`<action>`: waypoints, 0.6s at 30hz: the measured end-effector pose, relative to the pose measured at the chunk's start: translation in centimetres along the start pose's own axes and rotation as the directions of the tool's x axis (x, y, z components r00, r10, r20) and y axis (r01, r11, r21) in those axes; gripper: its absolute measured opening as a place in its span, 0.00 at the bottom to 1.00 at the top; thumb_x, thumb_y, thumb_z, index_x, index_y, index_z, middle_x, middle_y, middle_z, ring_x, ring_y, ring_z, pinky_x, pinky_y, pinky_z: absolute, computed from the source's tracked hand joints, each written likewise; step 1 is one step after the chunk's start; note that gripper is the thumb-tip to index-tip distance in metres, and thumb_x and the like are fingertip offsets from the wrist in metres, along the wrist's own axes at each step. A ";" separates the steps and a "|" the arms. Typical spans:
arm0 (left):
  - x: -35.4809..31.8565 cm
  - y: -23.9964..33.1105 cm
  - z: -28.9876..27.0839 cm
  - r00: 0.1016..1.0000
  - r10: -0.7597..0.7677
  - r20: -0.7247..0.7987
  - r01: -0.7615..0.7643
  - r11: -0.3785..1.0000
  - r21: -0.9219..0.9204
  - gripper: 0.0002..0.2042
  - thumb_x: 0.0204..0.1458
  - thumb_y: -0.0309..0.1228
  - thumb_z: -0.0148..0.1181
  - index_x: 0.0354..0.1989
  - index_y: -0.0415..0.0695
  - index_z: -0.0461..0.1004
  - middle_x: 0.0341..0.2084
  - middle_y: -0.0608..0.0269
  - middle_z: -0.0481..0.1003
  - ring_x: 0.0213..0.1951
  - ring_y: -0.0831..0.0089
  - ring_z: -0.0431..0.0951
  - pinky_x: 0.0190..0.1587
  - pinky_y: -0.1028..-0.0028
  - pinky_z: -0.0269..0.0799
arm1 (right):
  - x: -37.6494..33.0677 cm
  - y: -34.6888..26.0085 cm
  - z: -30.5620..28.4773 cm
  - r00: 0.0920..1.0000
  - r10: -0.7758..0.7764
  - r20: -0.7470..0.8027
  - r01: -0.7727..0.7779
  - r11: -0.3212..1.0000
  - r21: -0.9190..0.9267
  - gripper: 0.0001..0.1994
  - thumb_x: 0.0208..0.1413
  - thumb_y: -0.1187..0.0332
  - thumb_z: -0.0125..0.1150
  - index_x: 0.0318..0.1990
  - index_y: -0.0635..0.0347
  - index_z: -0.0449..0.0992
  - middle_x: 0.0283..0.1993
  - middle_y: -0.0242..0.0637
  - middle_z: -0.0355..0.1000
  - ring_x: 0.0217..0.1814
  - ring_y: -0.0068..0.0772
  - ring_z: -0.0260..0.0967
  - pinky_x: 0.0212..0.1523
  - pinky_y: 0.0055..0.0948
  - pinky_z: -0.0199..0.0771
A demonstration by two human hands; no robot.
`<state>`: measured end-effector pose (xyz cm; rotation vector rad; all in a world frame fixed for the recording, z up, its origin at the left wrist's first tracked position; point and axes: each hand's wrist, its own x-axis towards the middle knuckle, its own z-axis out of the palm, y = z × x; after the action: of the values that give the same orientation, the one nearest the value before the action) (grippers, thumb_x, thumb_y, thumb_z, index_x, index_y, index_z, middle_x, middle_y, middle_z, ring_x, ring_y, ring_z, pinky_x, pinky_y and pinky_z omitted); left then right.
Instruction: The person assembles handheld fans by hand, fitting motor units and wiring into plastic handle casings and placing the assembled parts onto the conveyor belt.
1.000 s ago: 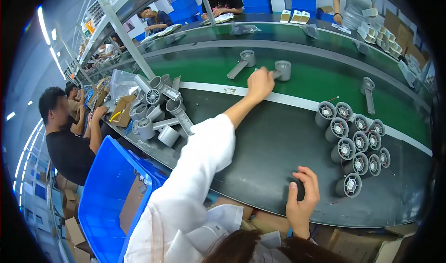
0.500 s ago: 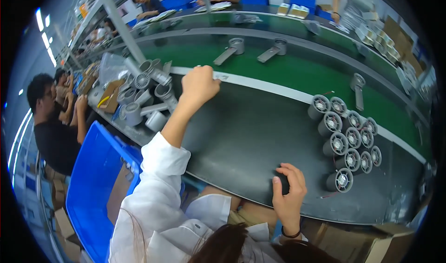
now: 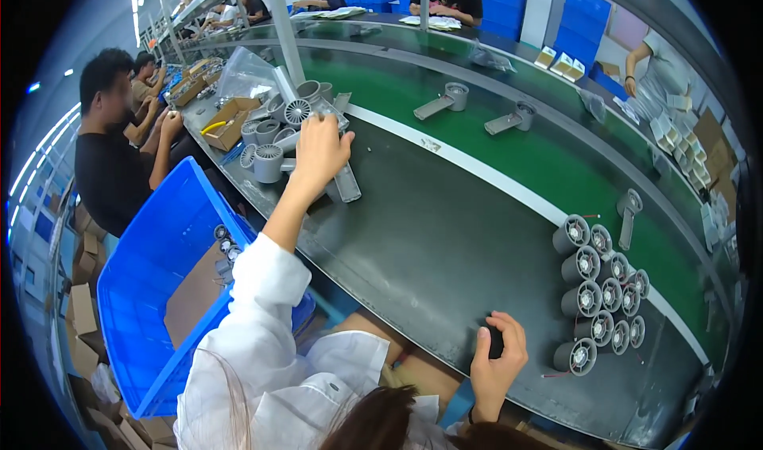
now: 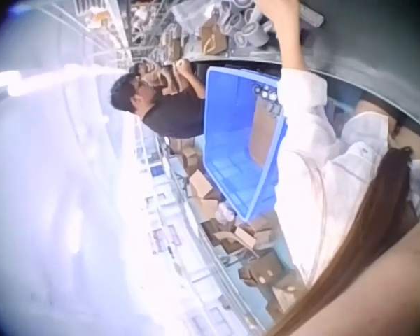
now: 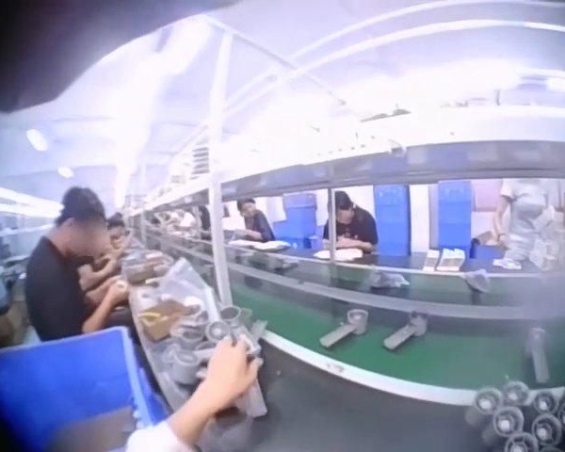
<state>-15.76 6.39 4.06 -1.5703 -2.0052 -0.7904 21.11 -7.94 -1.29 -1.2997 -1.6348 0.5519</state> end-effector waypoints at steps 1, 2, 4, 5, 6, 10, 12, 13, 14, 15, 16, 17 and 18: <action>0.9 -0.6 0.1 1.000 -0.009 -0.014 0.009 1.000 0.008 0.15 0.44 0.32 0.66 0.35 0.34 0.72 0.35 0.40 0.72 0.42 0.47 0.72 0.43 0.57 0.70 | 0.0 0.0 0.0 1.000 -0.011 -0.002 0.011 1.000 0.009 0.06 0.47 0.76 0.58 0.34 0.66 0.75 0.41 0.46 0.74 0.44 0.45 0.71 0.48 0.36 0.68; 1.8 -1.1 0.2 0.999 -0.048 0.001 0.048 0.998 0.048 0.16 0.43 0.34 0.67 0.35 0.34 0.73 0.35 0.41 0.73 0.42 0.46 0.72 0.43 0.56 0.70 | -0.1 -0.1 0.1 1.000 -0.026 -0.001 0.026 1.000 0.012 0.06 0.47 0.76 0.58 0.34 0.66 0.75 0.41 0.46 0.74 0.44 0.45 0.71 0.48 0.36 0.68; 3.7 -1.8 0.3 0.996 -0.095 0.004 0.094 0.992 0.087 0.17 0.42 0.35 0.67 0.36 0.35 0.74 0.35 0.41 0.73 0.42 0.45 0.73 0.44 0.56 0.70 | -0.2 -0.2 0.2 1.000 -0.008 0.001 0.008 1.000 0.016 0.06 0.47 0.76 0.58 0.33 0.66 0.75 0.40 0.46 0.75 0.44 0.45 0.71 0.48 0.36 0.68; 4.5 -1.8 0.3 0.994 -0.097 -0.059 0.103 0.989 0.107 0.18 0.43 0.36 0.67 0.36 0.34 0.73 0.36 0.41 0.73 0.42 0.45 0.72 0.44 0.56 0.70 | -0.2 -0.2 0.2 1.000 -0.022 -0.003 0.022 1.000 0.016 0.05 0.47 0.76 0.58 0.33 0.66 0.75 0.40 0.46 0.75 0.43 0.45 0.71 0.48 0.36 0.68; 5.4 -2.0 0.1 0.988 -0.097 -0.120 0.112 0.985 0.127 0.18 0.43 0.36 0.66 0.36 0.33 0.73 0.36 0.41 0.73 0.42 0.45 0.72 0.44 0.56 0.70 | -0.2 -0.2 0.3 1.000 -0.029 0.000 0.029 0.999 0.017 0.05 0.47 0.76 0.58 0.33 0.66 0.75 0.40 0.46 0.75 0.43 0.45 0.71 0.48 0.36 0.68; 9.2 -4.1 -0.1 0.911 -0.402 -0.087 0.410 0.873 0.265 0.27 0.43 0.40 0.66 0.48 0.35 0.69 0.53 0.34 0.64 0.52 0.40 0.67 0.51 0.50 0.67 | -0.2 -0.2 0.2 0.999 -0.030 -0.015 0.030 0.999 0.026 0.05 0.47 0.76 0.58 0.33 0.66 0.75 0.40 0.46 0.75 0.43 0.45 0.71 0.47 0.36 0.68; 10.6 -6.2 0.1 0.874 -0.482 -0.065 0.484 0.850 0.208 0.31 0.43 0.42 0.65 0.52 0.35 0.66 0.56 0.32 0.60 0.55 0.38 0.65 0.53 0.48 0.65 | -0.3 -0.2 0.1 0.999 -0.022 -0.028 0.023 0.999 0.037 0.05 0.47 0.76 0.58 0.33 0.66 0.75 0.39 0.47 0.75 0.43 0.45 0.71 0.47 0.35 0.68; 11.5 -7.8 0.5 0.829 -0.558 -0.035 0.556 0.818 0.149 0.34 0.42 0.44 0.65 0.56 0.36 0.63 0.59 0.30 0.56 0.57 0.36 0.62 0.55 0.46 0.63 | -0.3 0.0 0.1 0.999 -0.031 -0.028 0.032 0.999 0.031 0.05 0.47 0.76 0.58 0.33 0.66 0.75 0.39 0.47 0.74 0.43 0.45 0.71 0.47 0.35 0.69; 12.5 -11.1 0.8 0.812 -0.583 -0.003 0.580 0.806 0.120 0.37 0.41 0.45 0.65 0.58 0.36 0.60 0.60 0.30 0.56 0.59 0.35 0.60 0.58 0.45 0.59 | -0.3 0.0 0.3 0.999 -0.043 -0.021 0.044 0.998 0.036 0.05 0.47 0.76 0.59 0.33 0.66 0.75 0.39 0.47 0.74 0.43 0.45 0.71 0.46 0.35 0.69; 13.1 -11.5 1.3 0.780 -0.625 0.033 0.623 0.780 0.061 0.38 0.41 0.45 0.66 0.58 0.37 0.60 0.58 0.33 0.60 0.59 0.37 0.62 0.58 0.47 0.59 | -0.2 0.3 0.3 0.999 -0.028 -0.041 0.029 0.999 0.028 0.05 0.47 0.76 0.59 0.33 0.66 0.75 0.39 0.47 0.74 0.43 0.45 0.71 0.46 0.35 0.69; 13.6 -11.9 1.3 0.744 -0.664 0.066 0.665 0.746 0.009 0.38 0.40 0.45 0.66 0.58 0.38 0.60 0.55 0.35 0.64 0.58 0.39 0.63 0.59 0.48 0.58 | -0.1 0.4 0.2 0.999 -0.034 -0.029 0.035 0.999 0.028 0.05 0.47 0.76 0.59 0.33 0.66 0.75 0.39 0.47 0.74 0.42 0.45 0.71 0.46 0.35 0.69; 14.0 -13.9 1.1 0.771 -0.631 0.084 0.634 0.774 -0.004 0.40 0.39 0.45 0.68 0.61 0.41 0.58 0.55 0.39 0.67 0.58 0.43 0.66 0.58 0.52 0.61 | -0.1 0.3 0.2 0.999 -0.041 -0.015 0.042 0.999 0.034 0.05 0.47 0.76 0.59 0.33 0.66 0.75 0.39 0.47 0.74 0.42 0.45 0.71 0.46 0.35 0.69; 14.5 -15.0 1.5 0.796 -0.596 0.105 0.601 0.799 -0.019 0.43 0.39 0.44 0.69 0.64 0.43 0.56 0.54 0.43 0.69 0.57 0.47 0.68 0.58 0.56 0.63 | -0.1 0.4 0.2 0.999 -0.028 -0.029 0.029 0.999 0.035 0.05 0.47 0.76 0.59 0.33 0.66 0.75 0.39 0.47 0.74 0.42 0.45 0.71 0.46 0.35 0.69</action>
<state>-33.81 14.87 10.47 -0.9883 -2.6182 -1.0121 21.14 -7.89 -1.78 -1.2509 -1.6111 0.5409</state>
